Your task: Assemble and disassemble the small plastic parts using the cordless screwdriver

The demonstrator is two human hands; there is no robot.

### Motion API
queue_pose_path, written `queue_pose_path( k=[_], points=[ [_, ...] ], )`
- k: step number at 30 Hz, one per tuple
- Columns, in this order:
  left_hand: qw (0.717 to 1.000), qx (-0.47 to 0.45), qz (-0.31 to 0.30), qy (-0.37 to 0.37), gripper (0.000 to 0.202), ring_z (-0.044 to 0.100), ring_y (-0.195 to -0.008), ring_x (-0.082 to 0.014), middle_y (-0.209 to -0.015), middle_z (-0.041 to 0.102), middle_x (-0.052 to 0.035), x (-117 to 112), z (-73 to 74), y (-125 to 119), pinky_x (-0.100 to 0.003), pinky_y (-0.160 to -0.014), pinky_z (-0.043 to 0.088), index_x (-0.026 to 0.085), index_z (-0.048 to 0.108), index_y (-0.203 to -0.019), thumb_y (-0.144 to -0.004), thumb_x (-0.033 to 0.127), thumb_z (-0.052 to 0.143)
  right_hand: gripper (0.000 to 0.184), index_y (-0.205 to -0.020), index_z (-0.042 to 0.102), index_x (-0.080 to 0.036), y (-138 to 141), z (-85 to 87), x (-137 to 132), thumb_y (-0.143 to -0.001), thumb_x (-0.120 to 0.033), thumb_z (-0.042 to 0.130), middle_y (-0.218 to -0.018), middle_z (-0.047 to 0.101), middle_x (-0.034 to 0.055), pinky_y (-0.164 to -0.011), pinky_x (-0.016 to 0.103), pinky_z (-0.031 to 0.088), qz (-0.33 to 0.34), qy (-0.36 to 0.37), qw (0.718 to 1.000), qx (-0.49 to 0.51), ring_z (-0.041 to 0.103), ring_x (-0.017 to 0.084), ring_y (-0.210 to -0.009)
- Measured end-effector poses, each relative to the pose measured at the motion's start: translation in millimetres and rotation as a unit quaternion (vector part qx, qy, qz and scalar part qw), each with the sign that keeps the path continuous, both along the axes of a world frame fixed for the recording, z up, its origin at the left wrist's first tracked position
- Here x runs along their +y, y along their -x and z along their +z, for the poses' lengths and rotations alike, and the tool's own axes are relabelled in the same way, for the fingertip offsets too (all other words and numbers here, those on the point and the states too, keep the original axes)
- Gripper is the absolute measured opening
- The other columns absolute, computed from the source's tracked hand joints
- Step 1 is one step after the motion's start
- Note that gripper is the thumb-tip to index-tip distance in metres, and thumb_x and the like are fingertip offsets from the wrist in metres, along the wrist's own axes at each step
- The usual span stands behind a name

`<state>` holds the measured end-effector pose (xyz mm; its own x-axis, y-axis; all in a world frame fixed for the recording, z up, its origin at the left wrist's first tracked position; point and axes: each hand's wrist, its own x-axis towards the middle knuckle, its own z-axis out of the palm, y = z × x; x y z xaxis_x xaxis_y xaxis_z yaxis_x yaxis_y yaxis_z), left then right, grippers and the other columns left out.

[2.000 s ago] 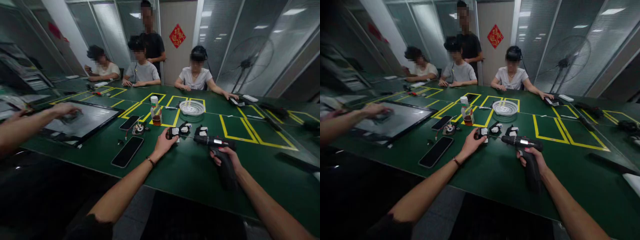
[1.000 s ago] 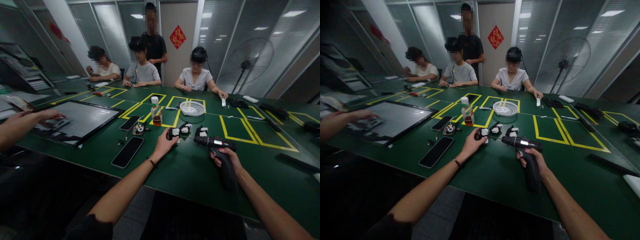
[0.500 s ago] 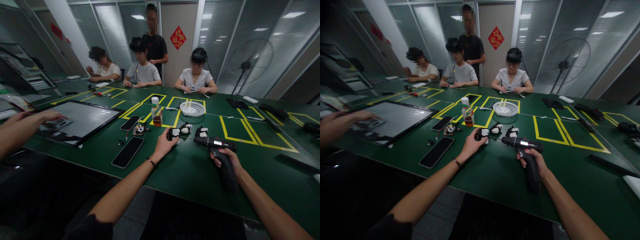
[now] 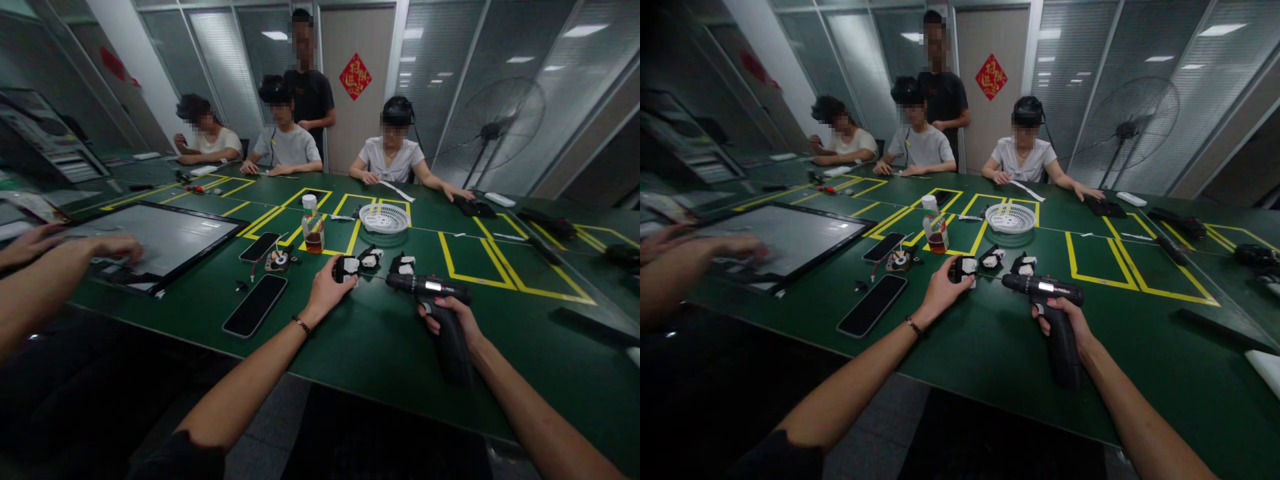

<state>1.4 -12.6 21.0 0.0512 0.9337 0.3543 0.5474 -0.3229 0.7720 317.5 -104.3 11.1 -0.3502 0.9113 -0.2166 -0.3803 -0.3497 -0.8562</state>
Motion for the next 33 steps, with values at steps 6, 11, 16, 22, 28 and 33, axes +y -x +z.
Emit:
queue_pose_path(
  k=[6, 11, 16, 22, 28, 33],
  points=[
    [1.0, 0.004, 0.002, -0.007, 0.062, 0.064, -0.104, -0.0242, -0.121, 0.067, -0.0066, 5, -2.8, 2, -0.036, -0.089, 0.05, 0.027, 0.051, -0.134, -0.077, 0.038, 0.074, 0.038, -0.093, 0.07, -0.008, 5, 2.0, 2, -0.089, -0.038, 0.048, -0.059, 0.058, 0.0066, -0.051, 0.027, 0.04, -0.001, -0.011, 1.0, -0.026, 0.049, 0.015, -0.051],
    [1.0, 0.003, 0.016, 0.009, 0.062, 0.064, -0.103, -0.0257, -0.119, 0.067, -0.0084, 8, -4.4, 5, -0.038, -0.089, 0.051, 0.026, 0.052, -0.135, -0.079, 0.044, 0.071, 0.038, -0.098, 0.07, -0.008, 10, 6.0, 0, -0.087, -0.038, 0.05, -0.059, 0.058, 0.0061, -0.053, 0.029, 0.042, 0.004, -0.033, 0.998, -0.055, 0.05, 0.017, -0.052],
    [1.0, -0.002, 0.01, 0.01, 0.06, 0.063, -0.108, -0.0261, -0.123, 0.066, -0.0087, 7, -2.6, 3, -0.038, -0.092, 0.05, 0.025, 0.05, -0.136, -0.082, 0.045, 0.068, 0.038, -0.1, 0.07, -0.008, 11, 10.1, -3, -0.088, -0.038, 0.05, -0.059, 0.059, 0.0061, -0.052, 0.028, 0.042, 0.001, -0.047, 0.997, -0.069, 0.05, 0.016, -0.051],
    [0.999, -0.008, 0.007, 0.031, 0.062, 0.063, -0.111, -0.0267, -0.127, 0.064, -0.0095, 6, -3.4, -3, -0.038, -0.094, 0.049, 0.025, 0.048, -0.139, -0.083, 0.045, 0.067, 0.036, -0.094, 0.07, -0.009, 6, 9.4, -4, -0.088, -0.038, 0.051, -0.058, 0.058, 0.0056, -0.05, 0.028, 0.041, -0.002, -0.031, 0.997, -0.069, 0.05, 0.016, -0.05],
    [1.0, -0.016, -0.011, 0.024, 0.065, 0.061, -0.114, -0.0261, -0.131, 0.062, -0.0098, 7, -8.5, -2, -0.038, -0.095, 0.049, 0.025, 0.047, -0.14, -0.082, 0.045, 0.068, 0.035, -0.093, 0.07, -0.009, 5, 7.8, -5, -0.088, -0.038, 0.051, -0.058, 0.059, 0.006, -0.05, 0.028, 0.041, -0.006, -0.028, 0.997, -0.066, 0.05, 0.016, -0.05],
    [1.0, -0.016, -0.02, 0.016, 0.065, 0.06, -0.117, -0.0257, -0.134, 0.06, -0.0097, 7, -9.2, -2, -0.038, -0.098, 0.048, 0.024, 0.047, -0.141, -0.082, 0.043, 0.068, 0.034, -0.092, 0.07, -0.01, 5, 9.1, -7, -0.088, -0.038, 0.052, -0.057, 0.059, 0.006, -0.05, 0.028, 0.041, -0.01, -0.032, 0.997, -0.067, 0.05, 0.016, -0.05]
  ],
)
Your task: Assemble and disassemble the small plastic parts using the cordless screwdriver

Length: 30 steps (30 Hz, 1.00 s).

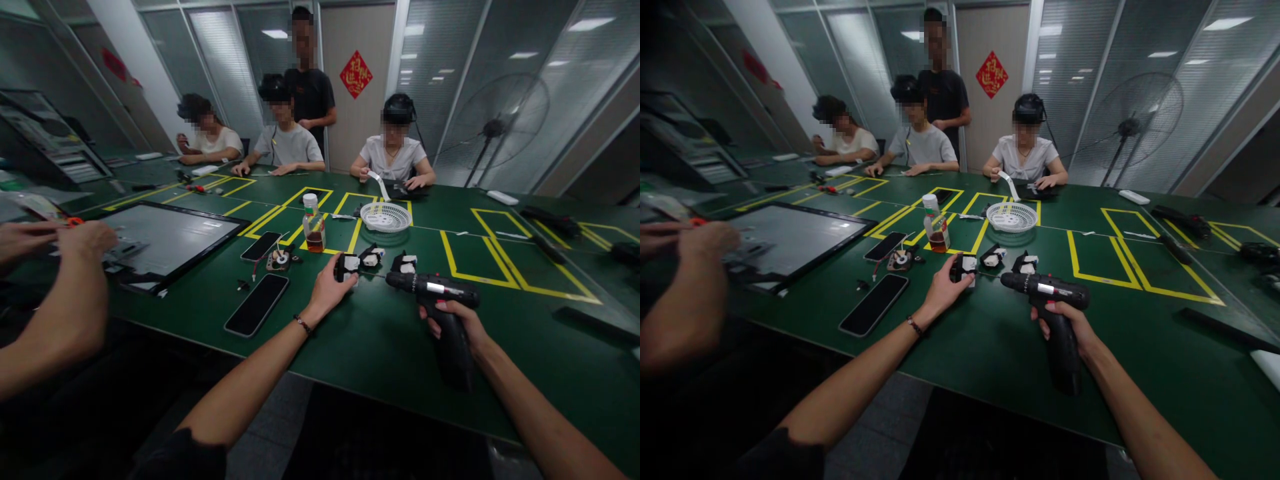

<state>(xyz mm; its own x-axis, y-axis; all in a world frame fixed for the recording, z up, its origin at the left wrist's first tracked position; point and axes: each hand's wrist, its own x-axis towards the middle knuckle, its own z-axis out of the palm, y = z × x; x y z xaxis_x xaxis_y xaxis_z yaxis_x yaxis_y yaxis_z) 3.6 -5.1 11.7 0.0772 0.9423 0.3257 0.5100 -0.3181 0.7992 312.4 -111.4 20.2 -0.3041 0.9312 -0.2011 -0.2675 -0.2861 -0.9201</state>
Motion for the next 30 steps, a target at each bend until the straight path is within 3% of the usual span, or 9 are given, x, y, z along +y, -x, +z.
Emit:
queue_pose_path(
  k=[12, 20, 30],
  points=[
    [1.0, 0.005, 0.012, 0.005, 0.066, 0.061, -0.115, -0.0274, -0.13, 0.063, -0.0098, 0.0, -1.0, 4.3, -0.039, -0.097, 0.048, 0.024, 0.048, -0.142, -0.084, 0.05, 0.065, 0.035, -0.093, 0.07, -0.009, 4.6, 1.5, -0.4, -0.09, -0.037, 0.049, -0.059, 0.059, 0.0065, -0.051, 0.028, 0.042, 0.006, -0.002, 1.0, 0.008, 0.051, 0.016, -0.051],
    [1.0, 0.011, 0.02, 0.014, 0.064, 0.062, -0.114, -0.0273, -0.129, 0.064, -0.0108, -2.3, 5.1, 3.5, -0.037, -0.096, 0.049, 0.023, 0.049, -0.14, -0.084, 0.048, 0.065, 0.035, -0.092, 0.07, -0.009, 3.9, 3.4, -1.1, -0.089, -0.036, 0.049, -0.058, 0.057, 0.0059, -0.052, 0.027, 0.042, 0.009, 0.009, 1.0, 0.009, 0.051, 0.016, -0.052],
    [0.999, 0.036, 0.016, -0.011, 0.061, 0.062, -0.113, -0.0263, -0.129, 0.065, -0.0075, -2.1, 2.3, 5.2, -0.037, -0.096, 0.049, 0.025, 0.05, -0.139, -0.085, 0.047, 0.065, 0.036, -0.085, 0.07, -0.011, 2.9, -0.4, -0.6, -0.091, -0.039, 0.048, -0.056, 0.057, 0.0052, -0.053, 0.027, 0.041, 0.008, 0.023, 1.0, -0.008, 0.051, 0.015, -0.051]
  ],
)
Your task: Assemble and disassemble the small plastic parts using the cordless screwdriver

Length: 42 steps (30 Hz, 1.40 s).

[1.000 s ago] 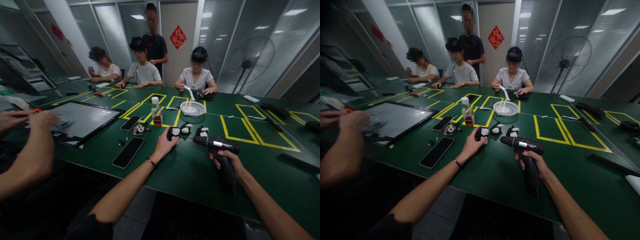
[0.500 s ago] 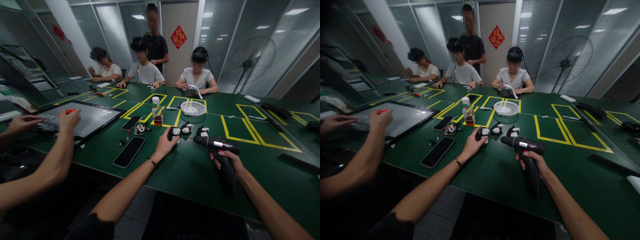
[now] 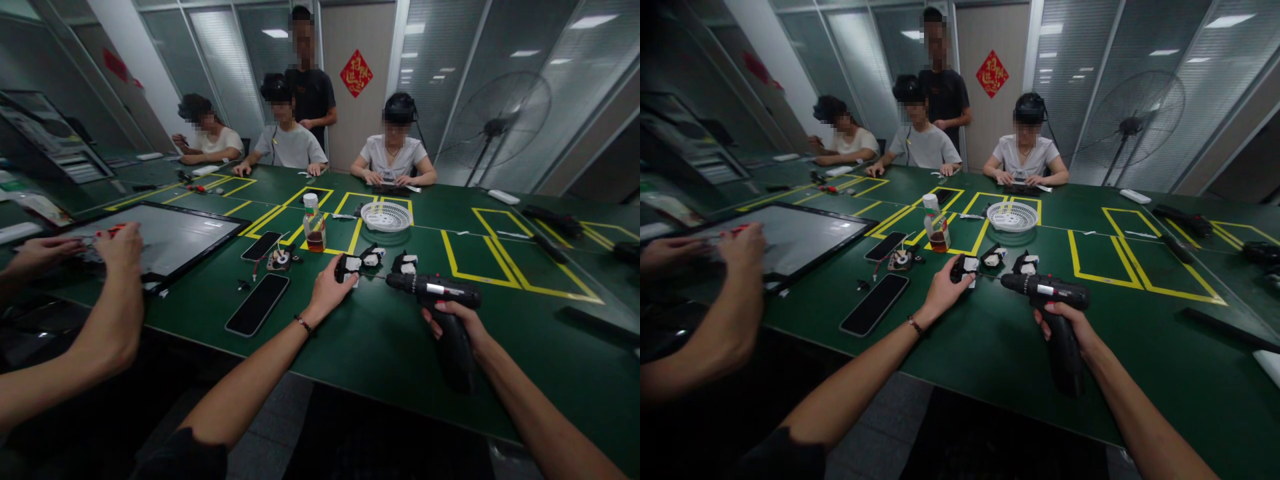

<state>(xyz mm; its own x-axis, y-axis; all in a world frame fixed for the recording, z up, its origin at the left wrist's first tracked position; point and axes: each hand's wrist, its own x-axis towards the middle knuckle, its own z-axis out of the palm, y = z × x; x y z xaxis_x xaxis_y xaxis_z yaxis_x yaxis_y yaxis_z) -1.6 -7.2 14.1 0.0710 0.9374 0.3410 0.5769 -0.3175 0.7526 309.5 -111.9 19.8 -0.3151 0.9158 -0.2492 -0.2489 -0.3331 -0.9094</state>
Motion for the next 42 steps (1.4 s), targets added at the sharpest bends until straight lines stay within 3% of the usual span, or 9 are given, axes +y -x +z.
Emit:
queue_pose_path(
  k=[13, 20, 23, 26, 31, 38, 42],
  points=[
    [1.0, -0.013, 0.002, 0.0, 0.064, 0.063, -0.111, -0.0274, -0.127, 0.065, -0.0096, 0, -2.3, -2, -0.038, -0.095, 0.049, 0.024, 0.051, -0.139, -0.082, 0.048, 0.068, 0.037, -0.083, 0.069, -0.011, -3, 2.3, -2, -0.091, -0.042, 0.05, -0.054, 0.057, 0.0051, -0.051, 0.027, 0.037, -0.008, -0.013, 0.999, -0.032, 0.049, 0.015, -0.05],
    [0.997, -0.074, 0.005, 0.036, 0.068, 0.064, -0.106, -0.0264, -0.119, 0.068, -0.0116, 4, -4.1, -4, -0.038, -0.092, 0.052, 0.02, 0.054, -0.136, -0.078, 0.047, 0.074, 0.036, -0.085, 0.069, -0.012, -4, 4.2, -2, -0.091, -0.041, 0.049, -0.054, 0.057, 0.0044, -0.051, 0.027, 0.038, -0.006, -0.018, 1.0, -0.024, 0.048, 0.014, -0.049],
    [0.978, -0.184, -0.028, 0.096, 0.066, 0.067, -0.097, -0.0232, -0.115, 0.068, -0.0122, 8, -8.0, -8, -0.035, -0.082, 0.057, 0.017, 0.052, -0.136, -0.079, 0.044, 0.073, 0.036, -0.087, 0.069, -0.011, -4, 4.5, -2, -0.09, -0.041, 0.049, -0.054, 0.057, 0.0044, -0.051, 0.027, 0.038, -0.009, -0.017, 1.0, -0.013, 0.048, 0.015, -0.049],
    [0.936, -0.296, -0.091, 0.165, 0.056, 0.068, -0.091, -0.0208, -0.115, 0.068, -0.0127, 12, -11.5, -12, -0.032, -0.071, 0.06, 0.016, 0.053, -0.132, -0.083, 0.039, 0.07, 0.036, -0.088, 0.07, -0.01, -2, 6.3, -3, -0.09, -0.039, 0.048, -0.055, 0.057, 0.0049, -0.051, 0.027, 0.038, -0.013, -0.024, 1.0, -0.004, 0.048, 0.015, -0.05],
    [0.908, -0.354, -0.101, 0.2, 0.049, 0.069, -0.084, -0.0189, -0.107, 0.07, -0.0106, 14, -13.9, -15, -0.031, -0.066, 0.061, 0.015, 0.057, -0.123, -0.082, 0.036, 0.073, 0.035, -0.088, 0.07, -0.01, -1, 9.5, -5, -0.09, -0.037, 0.047, -0.055, 0.058, 0.0054, -0.05, 0.027, 0.036, -0.012, -0.036, 0.999, -0.001, 0.048, 0.015, -0.048],
    [0.915, -0.348, -0.095, 0.178, 0.052, 0.069, -0.087, -0.0208, -0.11, 0.069, -0.0124, 17, -13.5, -10, -0.032, -0.066, 0.061, 0.015, 0.057, -0.126, -0.082, 0.038, 0.072, 0.035, -0.087, 0.07, -0.011, 0, 8.8, -4, -0.089, -0.038, 0.048, -0.054, 0.058, 0.0057, -0.05, 0.027, 0.037, -0.015, -0.036, 0.999, 0.0, 0.047, 0.015, -0.048],
    [0.951, -0.275, -0.054, 0.131, 0.064, 0.068, -0.093, -0.0218, -0.113, 0.069, -0.0132, 15, -12.5, -5, -0.033, -0.077, 0.058, 0.016, 0.053, -0.133, -0.078, 0.041, 0.076, 0.036, -0.087, 0.07, -0.011, 3, 9.7, -5, -0.09, -0.039, 0.047, -0.055, 0.058, 0.0059, -0.048, 0.027, 0.035, -0.021, -0.035, 0.999, 0.005, 0.047, 0.015, -0.048]
  ],
)
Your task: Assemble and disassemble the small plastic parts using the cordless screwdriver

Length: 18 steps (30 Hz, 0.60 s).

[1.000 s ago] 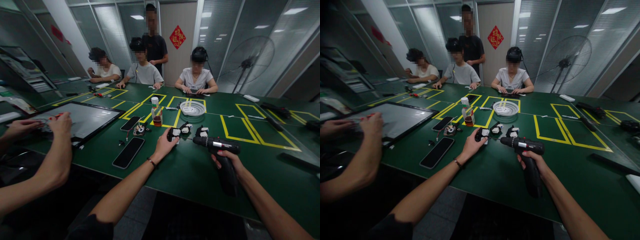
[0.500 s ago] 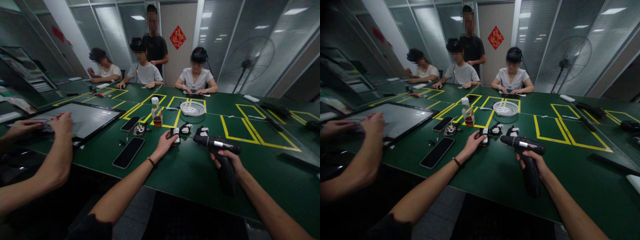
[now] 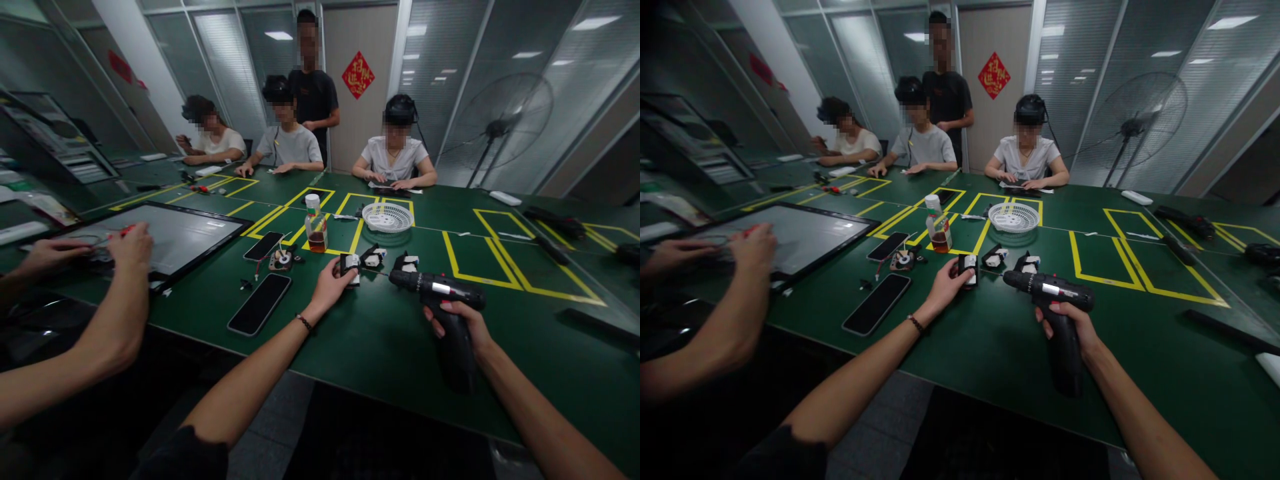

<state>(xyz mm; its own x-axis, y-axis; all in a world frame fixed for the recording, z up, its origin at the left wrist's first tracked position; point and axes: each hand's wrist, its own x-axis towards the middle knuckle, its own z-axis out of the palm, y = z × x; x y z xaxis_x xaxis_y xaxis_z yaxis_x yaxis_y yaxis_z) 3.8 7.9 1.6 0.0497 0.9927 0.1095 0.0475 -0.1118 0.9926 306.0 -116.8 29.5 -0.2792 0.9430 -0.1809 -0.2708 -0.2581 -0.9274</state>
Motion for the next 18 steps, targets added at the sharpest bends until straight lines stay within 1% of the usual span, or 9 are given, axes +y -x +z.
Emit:
queue_pose_path(
  k=[3, 6, 9, 14, 18],
  points=[
    [0.99, 0.122, 0.047, -0.054, 0.071, 0.066, -0.091, -0.0218, -0.105, 0.069, -0.0104, -4, 1.3, 3, -0.034, -0.081, 0.054, 0.017, 0.054, -0.135, -0.075, 0.046, 0.077, 0.036, -0.087, 0.07, -0.011, 2, 1.2, -1, -0.089, -0.039, 0.047, -0.055, 0.057, 0.0057, -0.048, 0.028, 0.035, -0.002, -0.004, 1.0, 0.0, 0.047, 0.016, -0.048],
    [0.976, 0.192, 0.055, -0.085, 0.07, 0.064, -0.09, -0.0214, -0.104, 0.069, -0.0091, -8, 3.6, 3, -0.034, -0.08, 0.053, 0.018, 0.054, -0.136, -0.077, 0.051, 0.073, 0.034, -0.086, 0.07, -0.011, 4, 2.1, -1, -0.089, -0.037, 0.048, -0.054, 0.057, 0.0057, -0.049, 0.028, 0.036, 0.004, -0.006, 1.0, -0.003, 0.047, 0.016, -0.047],
    [0.972, 0.213, 0.056, -0.086, 0.07, 0.063, -0.089, -0.0213, -0.106, 0.069, -0.0098, -10, 6.7, 2, -0.032, -0.079, 0.052, 0.016, 0.053, -0.137, -0.078, 0.05, 0.072, 0.033, -0.085, 0.07, -0.011, 4, 1.4, -1, -0.088, -0.035, 0.048, -0.055, 0.058, 0.0063, -0.05, 0.029, 0.037, 0.004, -0.007, 1.0, 0.001, 0.048, 0.016, -0.048],
    [0.967, 0.23, 0.052, -0.092, 0.069, 0.064, -0.09, -0.0213, -0.107, 0.069, -0.0094, -12, 10.0, 0, -0.032, -0.08, 0.052, 0.017, 0.053, -0.137, -0.078, 0.049, 0.072, 0.036, -0.086, 0.07, -0.01, 4, -1.4, 0, -0.09, -0.037, 0.046, -0.054, 0.058, 0.0064, -0.049, 0.028, 0.036, 0.011, -0.011, 1.0, -0.005, 0.048, 0.015, -0.047],
    [0.967, 0.233, 0.05, -0.093, 0.068, 0.064, -0.091, -0.0213, -0.108, 0.069, -0.0089, -12, 9.6, 0, -0.032, -0.081, 0.052, 0.018, 0.053, -0.137, -0.079, 0.048, 0.071, 0.031, -0.085, 0.069, -0.011, 6, 1.3, 0, -0.088, -0.034, 0.048, -0.057, 0.06, 0.0064, -0.049, 0.028, 0.037, 0.007, -0.012, 1.0, 0.0, 0.049, 0.015, -0.048]
  ],
)
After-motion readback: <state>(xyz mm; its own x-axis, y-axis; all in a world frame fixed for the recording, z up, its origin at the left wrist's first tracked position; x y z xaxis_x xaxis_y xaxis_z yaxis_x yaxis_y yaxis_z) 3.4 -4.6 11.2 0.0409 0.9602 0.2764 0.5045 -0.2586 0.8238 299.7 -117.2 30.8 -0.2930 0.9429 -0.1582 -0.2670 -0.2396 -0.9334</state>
